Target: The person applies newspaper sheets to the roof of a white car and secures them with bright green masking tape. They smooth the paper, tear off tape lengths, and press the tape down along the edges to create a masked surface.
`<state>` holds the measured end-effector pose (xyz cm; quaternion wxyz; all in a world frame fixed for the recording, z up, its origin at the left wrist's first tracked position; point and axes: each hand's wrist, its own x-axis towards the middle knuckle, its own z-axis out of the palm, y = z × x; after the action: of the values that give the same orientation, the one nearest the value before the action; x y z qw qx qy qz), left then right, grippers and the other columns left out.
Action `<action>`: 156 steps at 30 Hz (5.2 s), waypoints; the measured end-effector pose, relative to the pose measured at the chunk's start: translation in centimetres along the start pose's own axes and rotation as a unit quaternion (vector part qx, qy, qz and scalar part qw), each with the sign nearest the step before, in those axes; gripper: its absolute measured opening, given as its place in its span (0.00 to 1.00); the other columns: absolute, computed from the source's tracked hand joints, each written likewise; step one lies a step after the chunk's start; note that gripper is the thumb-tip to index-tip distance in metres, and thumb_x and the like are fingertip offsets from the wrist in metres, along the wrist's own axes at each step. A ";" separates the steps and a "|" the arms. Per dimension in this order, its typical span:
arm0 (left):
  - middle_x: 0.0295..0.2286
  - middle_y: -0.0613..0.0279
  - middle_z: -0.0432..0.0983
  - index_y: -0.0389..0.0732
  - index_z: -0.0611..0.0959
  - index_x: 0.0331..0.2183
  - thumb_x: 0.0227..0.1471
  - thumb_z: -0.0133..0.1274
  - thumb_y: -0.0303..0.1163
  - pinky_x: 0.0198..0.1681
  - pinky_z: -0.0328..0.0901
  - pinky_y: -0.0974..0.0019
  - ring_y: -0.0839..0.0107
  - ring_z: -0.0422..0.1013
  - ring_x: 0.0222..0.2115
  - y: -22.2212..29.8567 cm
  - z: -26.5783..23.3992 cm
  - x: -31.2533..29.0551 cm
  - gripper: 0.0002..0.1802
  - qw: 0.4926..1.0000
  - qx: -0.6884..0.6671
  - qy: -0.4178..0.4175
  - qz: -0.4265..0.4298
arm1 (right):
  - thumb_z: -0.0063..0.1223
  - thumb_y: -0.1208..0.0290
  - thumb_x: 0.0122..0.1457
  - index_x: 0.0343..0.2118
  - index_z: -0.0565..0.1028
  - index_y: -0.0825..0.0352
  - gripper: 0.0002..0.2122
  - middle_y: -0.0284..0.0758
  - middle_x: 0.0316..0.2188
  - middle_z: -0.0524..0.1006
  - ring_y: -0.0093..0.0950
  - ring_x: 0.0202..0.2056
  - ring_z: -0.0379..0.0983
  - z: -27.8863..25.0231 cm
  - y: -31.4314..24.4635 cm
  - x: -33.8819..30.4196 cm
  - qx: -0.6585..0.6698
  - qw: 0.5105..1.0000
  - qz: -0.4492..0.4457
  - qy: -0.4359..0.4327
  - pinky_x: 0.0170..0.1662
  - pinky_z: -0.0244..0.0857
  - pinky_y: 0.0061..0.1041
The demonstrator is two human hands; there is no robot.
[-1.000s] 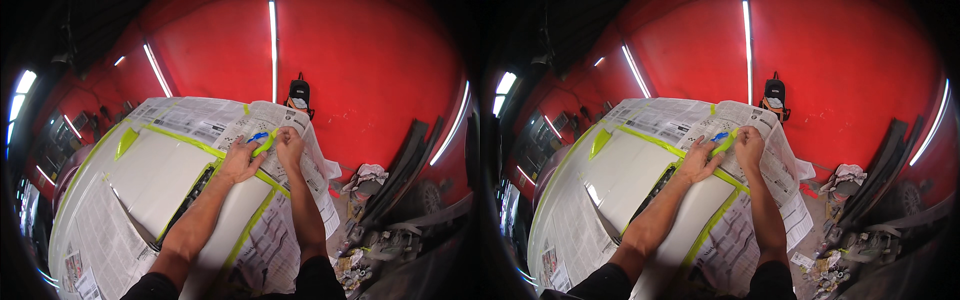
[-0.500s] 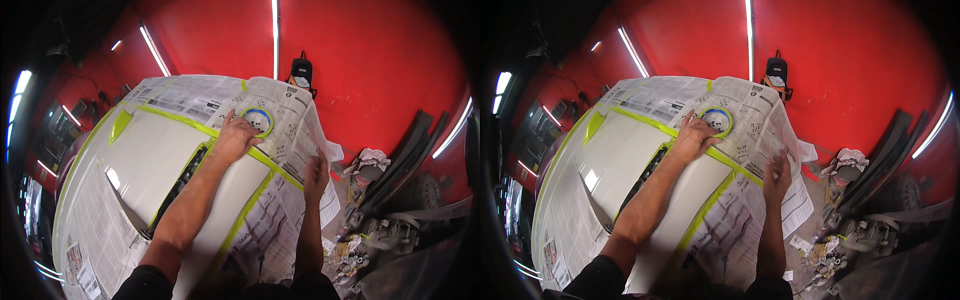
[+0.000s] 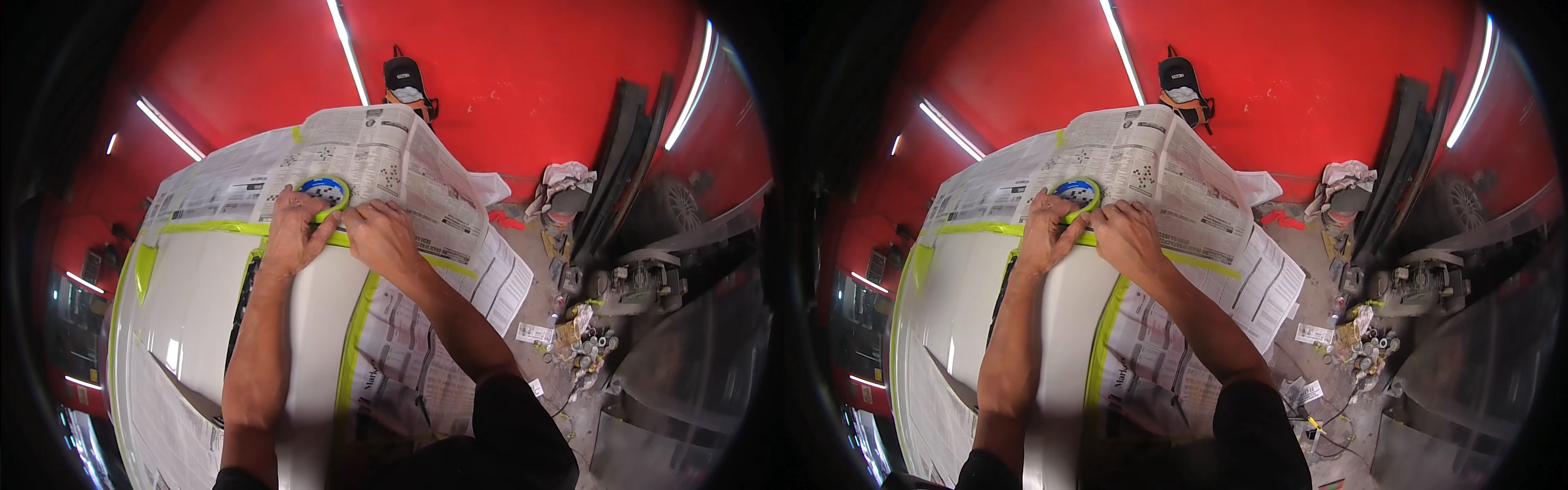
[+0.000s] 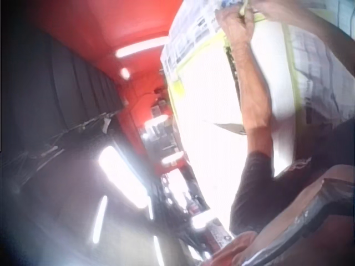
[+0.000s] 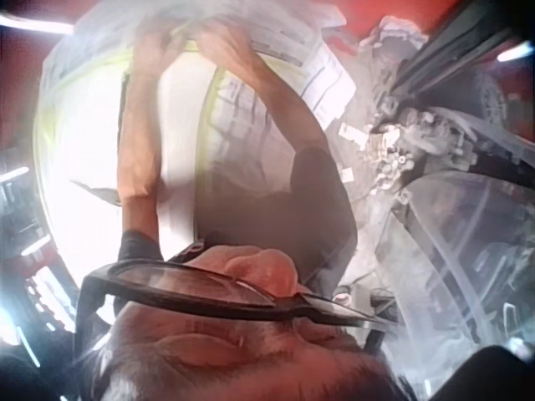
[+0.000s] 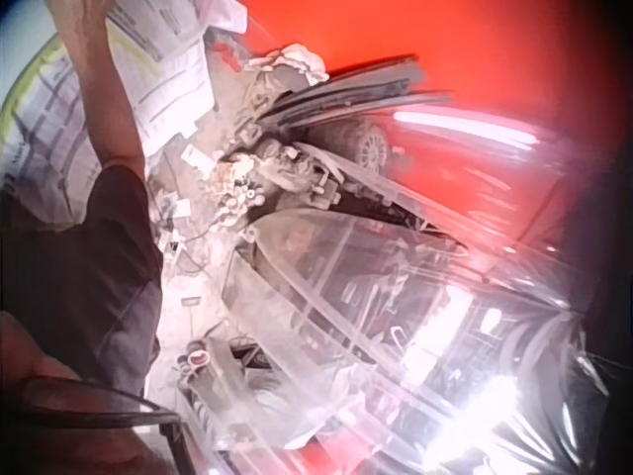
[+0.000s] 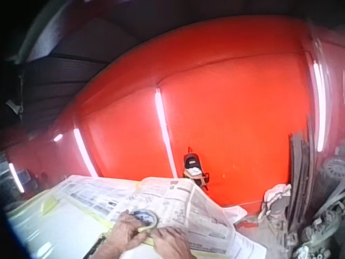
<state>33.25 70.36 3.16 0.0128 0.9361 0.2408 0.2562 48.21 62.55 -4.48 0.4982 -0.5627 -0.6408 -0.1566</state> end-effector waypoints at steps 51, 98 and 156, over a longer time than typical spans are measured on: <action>0.48 0.41 0.71 0.29 0.74 0.42 0.59 0.49 0.31 0.58 0.57 0.48 0.43 0.64 0.51 0.8 0.6 0.8 0.15 0.988 0.100 -0.076 -0.090 | 0.68 0.72 0.44 0.50 0.76 0.66 0.26 0.35 0.33 0.80 0.26 0.36 0.77 17.7 32.9 -2.5 0.227 0.883 0.344 -0.223 0.42 0.69 0.24; 0.44 0.48 0.73 0.34 0.73 0.43 0.62 0.45 0.29 0.63 0.48 0.37 0.49 0.67 0.49 -0.4 1.0 0.4 0.10 0.973 0.193 0.122 -0.027 | 0.58 0.73 0.57 0.45 0.73 0.73 0.14 0.48 0.39 0.76 0.43 0.42 0.73 -5.8 8.5 -29.5 -0.044 0.906 0.410 0.096 0.48 0.66 0.36; 0.33 0.52 0.72 0.46 0.80 0.45 0.45 0.54 0.23 0.40 0.63 0.52 0.49 0.68 0.35 39.2 -25.4 -67.2 0.22 0.630 0.430 0.407 -0.502 | 0.55 0.66 0.58 0.58 0.66 0.70 0.25 0.54 0.63 0.54 0.53 0.63 0.52 -18.1 -38.1 -30.1 0.207 0.952 -0.116 -0.193 0.63 0.48 0.49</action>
<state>-12.28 2.42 -0.85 -0.3645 0.3704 0.7367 0.4327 19.26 19.66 -7.06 0.4492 -0.3884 -0.8039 0.0340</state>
